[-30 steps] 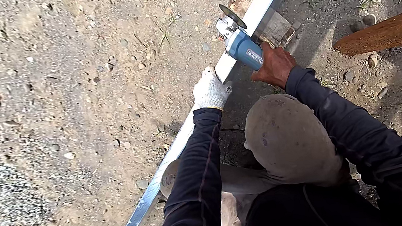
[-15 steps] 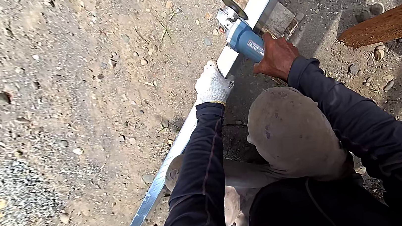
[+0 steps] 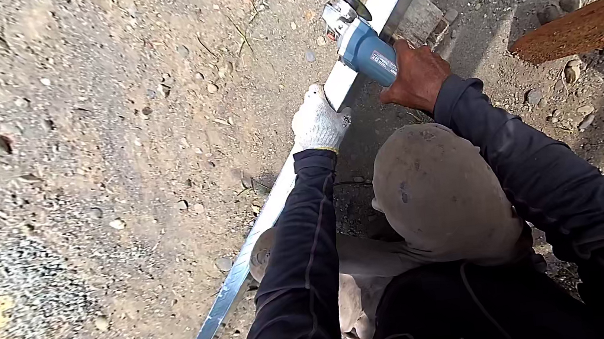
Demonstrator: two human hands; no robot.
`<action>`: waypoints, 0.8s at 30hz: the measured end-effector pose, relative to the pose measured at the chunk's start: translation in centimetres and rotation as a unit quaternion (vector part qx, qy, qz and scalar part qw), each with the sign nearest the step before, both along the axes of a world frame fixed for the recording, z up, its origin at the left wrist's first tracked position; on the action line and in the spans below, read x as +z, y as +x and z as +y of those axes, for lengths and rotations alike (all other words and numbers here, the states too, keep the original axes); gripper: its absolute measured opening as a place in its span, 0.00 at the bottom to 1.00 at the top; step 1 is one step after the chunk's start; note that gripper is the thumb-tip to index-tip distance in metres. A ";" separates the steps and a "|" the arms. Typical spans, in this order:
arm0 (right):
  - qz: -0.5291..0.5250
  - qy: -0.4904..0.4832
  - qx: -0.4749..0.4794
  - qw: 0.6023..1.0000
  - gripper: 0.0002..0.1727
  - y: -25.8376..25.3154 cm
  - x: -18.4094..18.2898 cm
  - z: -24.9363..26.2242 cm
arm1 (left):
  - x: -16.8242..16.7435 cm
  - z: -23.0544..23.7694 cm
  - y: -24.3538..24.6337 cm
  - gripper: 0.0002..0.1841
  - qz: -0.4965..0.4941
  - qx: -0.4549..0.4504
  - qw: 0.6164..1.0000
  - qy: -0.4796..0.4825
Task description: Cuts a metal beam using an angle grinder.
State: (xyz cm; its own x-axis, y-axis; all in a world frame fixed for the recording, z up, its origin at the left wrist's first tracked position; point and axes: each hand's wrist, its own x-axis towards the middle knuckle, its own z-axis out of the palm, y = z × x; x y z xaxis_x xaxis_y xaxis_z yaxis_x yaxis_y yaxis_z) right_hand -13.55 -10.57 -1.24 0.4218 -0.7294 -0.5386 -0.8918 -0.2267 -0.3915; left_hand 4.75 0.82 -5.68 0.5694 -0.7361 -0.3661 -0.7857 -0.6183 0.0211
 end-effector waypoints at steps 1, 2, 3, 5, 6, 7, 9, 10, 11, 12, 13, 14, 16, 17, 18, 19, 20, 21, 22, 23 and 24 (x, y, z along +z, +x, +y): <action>0.000 0.000 0.000 1.000 0.51 0.0 0.0 0.0 | 0.0 0.0 0.0 0.39 0.000 0.000 1.000 0.002; -0.002 -0.001 0.001 1.000 0.51 0.0 0.0 0.0 | 0.0 -0.1 0.0 0.40 -0.001 0.002 1.000 0.002; -0.002 -0.002 0.002 1.000 0.52 0.0 0.0 -0.1 | 0.0 -0.1 0.0 0.40 -0.002 0.001 1.000 0.002; -0.002 -0.005 0.005 1.000 0.52 -0.1 0.0 -0.1 | 0.0 -0.1 0.0 0.39 -0.003 0.000 1.000 0.000; -0.001 -0.005 0.006 1.000 0.52 -0.1 0.0 -0.1 | -0.1 -0.1 0.0 0.39 -0.004 -0.001 1.000 -0.002; 0.000 -0.005 0.006 1.000 0.52 -0.2 0.1 0.0 | -0.1 0.0 0.0 0.39 -0.005 -0.004 1.000 -0.005; 0.003 -0.004 0.005 1.000 0.51 -0.2 0.2 -0.1 | -0.2 0.0 0.1 0.39 -0.004 -0.007 1.000 -0.007; 0.004 -0.004 0.005 1.000 0.51 -0.1 0.2 0.0 | -0.1 0.0 0.1 0.39 -0.003 -0.005 1.000 -0.006; 0.005 -0.003 0.004 1.000 0.51 -0.1 0.3 -0.1 | 0.0 -0.1 0.1 0.39 -0.002 -0.002 1.000 -0.005; 0.005 -0.002 0.003 1.000 0.51 -0.1 0.3 -0.1 | 0.0 -0.1 0.0 0.39 -0.001 0.000 1.000 -0.003; 0.003 -0.001 0.003 1.000 0.52 -0.1 0.3 -0.1 | 0.0 -0.1 0.0 0.39 0.001 0.000 1.000 -0.002; 0.001 0.000 0.004 1.000 0.51 -0.2 0.3 -0.1 | 0.0 -0.1 0.1 0.39 0.000 -0.003 1.000 -0.002; -0.001 0.001 0.004 1.000 0.51 -0.2 0.3 -0.1 | -0.2 -0.1 0.2 0.39 0.001 -0.008 1.000 -0.007; -0.001 0.001 0.004 1.000 0.52 -0.2 0.3 -0.1 | -0.3 -0.1 0.2 0.39 0.000 -0.009 1.000 -0.007; 0.000 0.000 0.005 1.000 0.52 -0.2 0.2 -0.1 | -0.4 0.0 0.3 0.38 -0.003 -0.010 1.000 -0.006; 0.001 -0.001 0.006 1.000 0.52 -0.2 0.2 -0.1 | -0.4 0.0 0.3 0.38 -0.005 -0.012 1.000 -0.003; 0.003 0.000 0.007 1.000 0.51 -0.2 0.2 -0.1 | -0.5 0.0 0.3 0.38 -0.005 -0.012 1.000 -0.002; 0.005 0.000 0.008 1.000 0.51 -0.2 0.2 -0.1 | -0.4 0.0 0.3 0.39 -0.004 -0.009 1.000 -0.001; 0.005 0.000 0.009 1.000 0.51 -0.2 0.2 -0.1 | -0.4 -0.1 0.2 0.39 -0.003 -0.007 1.000 -0.001; 0.006 0.001 0.008 1.000 0.51 -0.3 0.2 -0.1 | -0.3 -0.1 0.2 0.39 -0.002 -0.006 1.000 -0.001; 0.005 0.002 0.007 1.000 0.51 -0.3 0.2 -0.1 | -0.3 -0.1 0.2 0.39 -0.003 -0.007 1.000 -0.003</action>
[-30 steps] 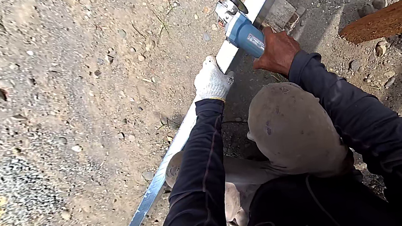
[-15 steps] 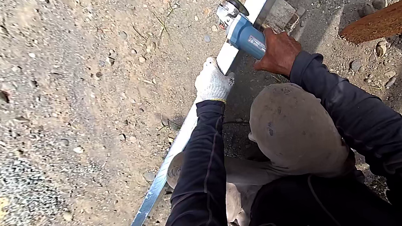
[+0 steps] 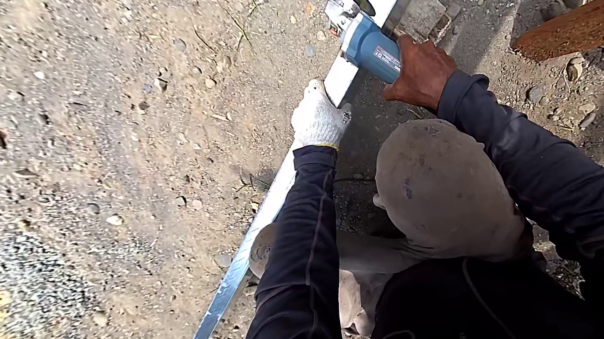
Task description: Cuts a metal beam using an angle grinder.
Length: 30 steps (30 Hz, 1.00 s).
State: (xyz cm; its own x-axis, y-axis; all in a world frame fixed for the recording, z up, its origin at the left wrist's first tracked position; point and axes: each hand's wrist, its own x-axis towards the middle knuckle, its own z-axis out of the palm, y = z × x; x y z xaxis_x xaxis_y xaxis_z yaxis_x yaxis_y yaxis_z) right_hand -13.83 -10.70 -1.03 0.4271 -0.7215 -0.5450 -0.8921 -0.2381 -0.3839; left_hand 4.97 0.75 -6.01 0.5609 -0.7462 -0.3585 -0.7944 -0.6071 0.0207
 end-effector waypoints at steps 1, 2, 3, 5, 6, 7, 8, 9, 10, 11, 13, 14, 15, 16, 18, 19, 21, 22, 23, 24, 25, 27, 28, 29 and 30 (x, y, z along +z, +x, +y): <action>-0.001 -0.001 -0.001 1.000 0.51 0.0 0.0 0.0 | 0.0 0.0 0.0 0.39 0.000 0.000 1.000 0.000; -0.002 -0.001 -0.001 1.000 0.51 0.0 -0.1 0.0 | 0.1 0.0 0.0 0.39 0.000 0.001 1.000 0.001; -0.004 -0.002 -0.001 1.000 0.52 0.0 -0.1 0.0 | 0.1 0.0 0.0 0.39 0.001 0.002 1.000 0.003; -0.002 -0.001 -0.001 1.000 0.52 -0.1 -0.1 0.0 | 0.3 -0.1 -0.2 0.38 0.001 0.011 1.000 0.005; -0.001 -0.002 0.000 1.000 0.52 -0.1 -0.1 -0.1 | 0.4 -0.1 -0.3 0.38 0.002 0.013 1.000 0.003; 0.001 -0.002 -0.001 1.000 0.52 -0.1 -0.1 -0.1 | 0.4 -0.1 -0.3 0.38 0.001 0.013 1.000 0.002; 0.002 -0.001 -0.001 1.000 0.52 -0.1 0.0 0.0 | 0.4 -0.1 -0.3 0.38 0.002 0.013 1.000 0.002; 0.003 0.000 0.000 1.000 0.51 -0.1 0.1 0.0 | 0.3 0.0 -0.3 0.38 0.003 0.011 1.000 0.002; 0.003 0.000 0.001 1.000 0.51 -0.1 0.1 0.0 | 0.4 -0.1 -0.3 0.38 0.003 0.010 1.000 0.003; 0.002 -0.002 0.000 1.000 0.51 -0.1 0.1 0.0 | 0.4 0.0 -0.3 0.38 0.001 0.011 1.000 0.002; 0.003 -0.003 0.001 1.000 0.52 -0.2 0.1 0.0 | 0.4 -0.1 -0.3 0.38 0.000 0.010 1.000 0.003; 0.004 -0.003 0.001 1.000 0.52 -0.2 0.1 0.0 | 0.4 -0.1 -0.4 0.38 -0.001 0.010 1.000 0.004; 0.004 -0.004 0.002 1.000 0.52 -0.2 0.1 0.0 | 0.4 -0.1 -0.4 0.38 -0.002 0.009 1.000 0.004; 0.004 -0.004 0.002 1.000 0.53 -0.2 0.2 0.0 | 0.4 -0.1 -0.3 0.38 -0.003 0.008 1.000 0.003; 0.004 -0.002 0.002 1.000 0.52 -0.3 0.2 0.0 | 0.2 0.0 -0.2 0.38 -0.007 0.001 1.000 0.003; 0.001 0.001 -0.002 1.000 0.52 -0.3 0.3 0.0 | 0.1 0.0 -0.1 0.39 -0.007 -0.003 1.000 0.003; 0.000 0.002 -0.004 1.000 0.52 -0.4 0.3 0.1 | 0.0 0.0 -0.1 0.39 -0.009 -0.004 1.000 0.003; 0.000 0.002 -0.003 1.000 0.52 -0.4 0.3 0.0 | 0.0 0.0 -0.2 0.39 -0.010 -0.003 1.000 0.002; 0.001 0.002 -0.001 1.000 0.52 -0.4 0.3 0.0 | 0.1 0.0 -0.2 0.38 -0.009 0.000 1.000 0.002; 0.001 0.004 0.000 1.000 0.52 -0.4 0.3 0.0 | 0.1 -0.1 -0.2 0.38 -0.007 0.002 1.000 0.004; 0.000 0.004 -0.001 1.000 0.52 -0.4 0.3 0.1 | 0.1 -0.1 -0.2 0.38 -0.007 0.002 1.000 0.005; -0.001 0.002 -0.002 1.000 0.51 -0.4 0.3 0.1 | 0.0 0.0 -0.1 0.38 -0.007 -0.004 1.000 0.000; 0.000 0.002 -0.001 1.000 0.51 -0.5 0.3 0.1 | -0.1 0.0 -0.1 0.38 -0.006 -0.006 1.000 -0.001; 0.001 0.002 0.000 1.000 0.51 -0.5 0.3 0.1 | 0.0 0.0 -0.1 0.38 -0.005 -0.004 1.000 -0.001; 0.001 0.003 0.000 1.000 0.51 -0.5 0.3 0.1 | 0.0 0.0 -0.1 0.39 -0.006 -0.001 1.000 -0.001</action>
State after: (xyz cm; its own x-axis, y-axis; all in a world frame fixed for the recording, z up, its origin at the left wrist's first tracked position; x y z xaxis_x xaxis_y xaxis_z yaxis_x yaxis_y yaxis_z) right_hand -14.33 -10.62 -0.76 0.4263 -0.7180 -0.5502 -0.8929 -0.2368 -0.3828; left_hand 4.84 0.78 -6.01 0.5631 -0.7482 -0.3508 -0.7960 -0.6052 0.0130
